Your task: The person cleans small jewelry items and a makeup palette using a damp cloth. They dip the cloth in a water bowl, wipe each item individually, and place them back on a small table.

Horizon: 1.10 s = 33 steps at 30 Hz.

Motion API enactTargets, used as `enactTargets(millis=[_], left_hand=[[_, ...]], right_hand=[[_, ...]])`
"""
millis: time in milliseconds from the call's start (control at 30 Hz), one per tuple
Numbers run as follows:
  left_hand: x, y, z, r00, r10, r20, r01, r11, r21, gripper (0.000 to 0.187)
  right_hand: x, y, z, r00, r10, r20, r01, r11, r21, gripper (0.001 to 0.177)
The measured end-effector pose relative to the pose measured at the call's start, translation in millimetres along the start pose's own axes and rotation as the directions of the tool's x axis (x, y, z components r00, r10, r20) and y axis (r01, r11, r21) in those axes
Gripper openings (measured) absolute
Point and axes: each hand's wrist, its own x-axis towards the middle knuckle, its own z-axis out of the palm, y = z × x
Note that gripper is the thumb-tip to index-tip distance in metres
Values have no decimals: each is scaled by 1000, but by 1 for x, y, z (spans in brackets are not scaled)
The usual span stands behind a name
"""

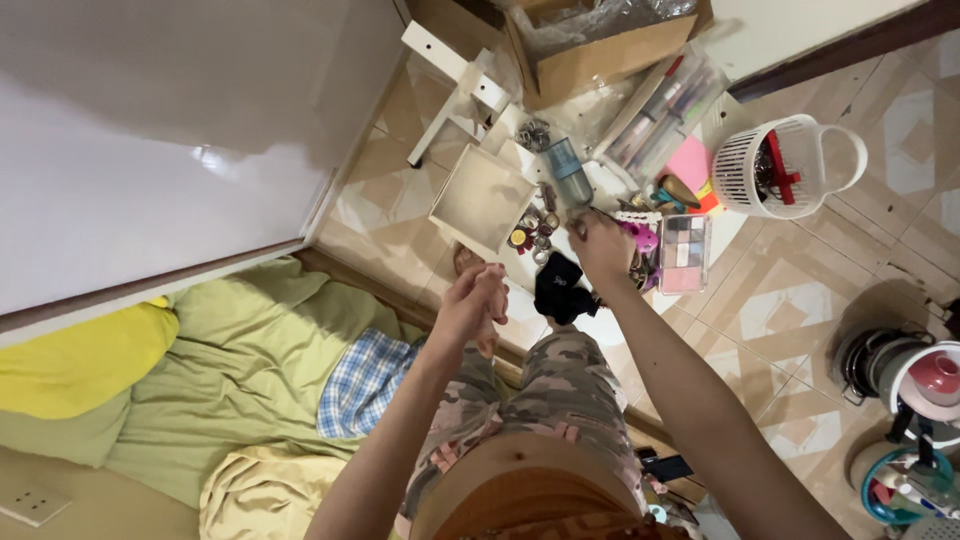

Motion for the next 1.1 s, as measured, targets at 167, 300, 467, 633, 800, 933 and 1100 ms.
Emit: enactTargets(millis=[167, 300, 467, 633, 800, 933, 1100], left_hand=[[0, 9, 5, 1000, 2, 20, -2, 1000, -13, 43], [-15, 31, 15, 995, -95, -24, 97, 992, 80, 42], [-29, 63, 51, 986, 71, 152, -82, 994, 69, 37], [-46, 85, 110, 862, 433, 263, -454, 891, 22, 37], [-65, 103, 169, 754, 563, 338, -638, 749, 176, 28], [-83, 106, 199, 661, 664, 349, -744, 520, 419, 23], [-96, 102, 220, 628, 692, 356, -745, 401, 533, 21]], right_hand=[[-6, -5, -6, 996, 49, -80, -33, 981, 190, 16], [-13, -12, -36, 987, 147, -68, -75, 786, 614, 19], [-34, -14, -101, 940, 290, 180, -290, 401, 869, 20], [-71, -17, -153, 955, 243, 170, -234, 267, 935, 19], [-98, -22, -189, 981, 164, 99, -143, 283, 948, 19], [-106, -15, -217, 987, 151, 58, -101, 290, 952, 22], [-118, -1, -242, 997, 47, 59, -71, 317, 946, 23]])
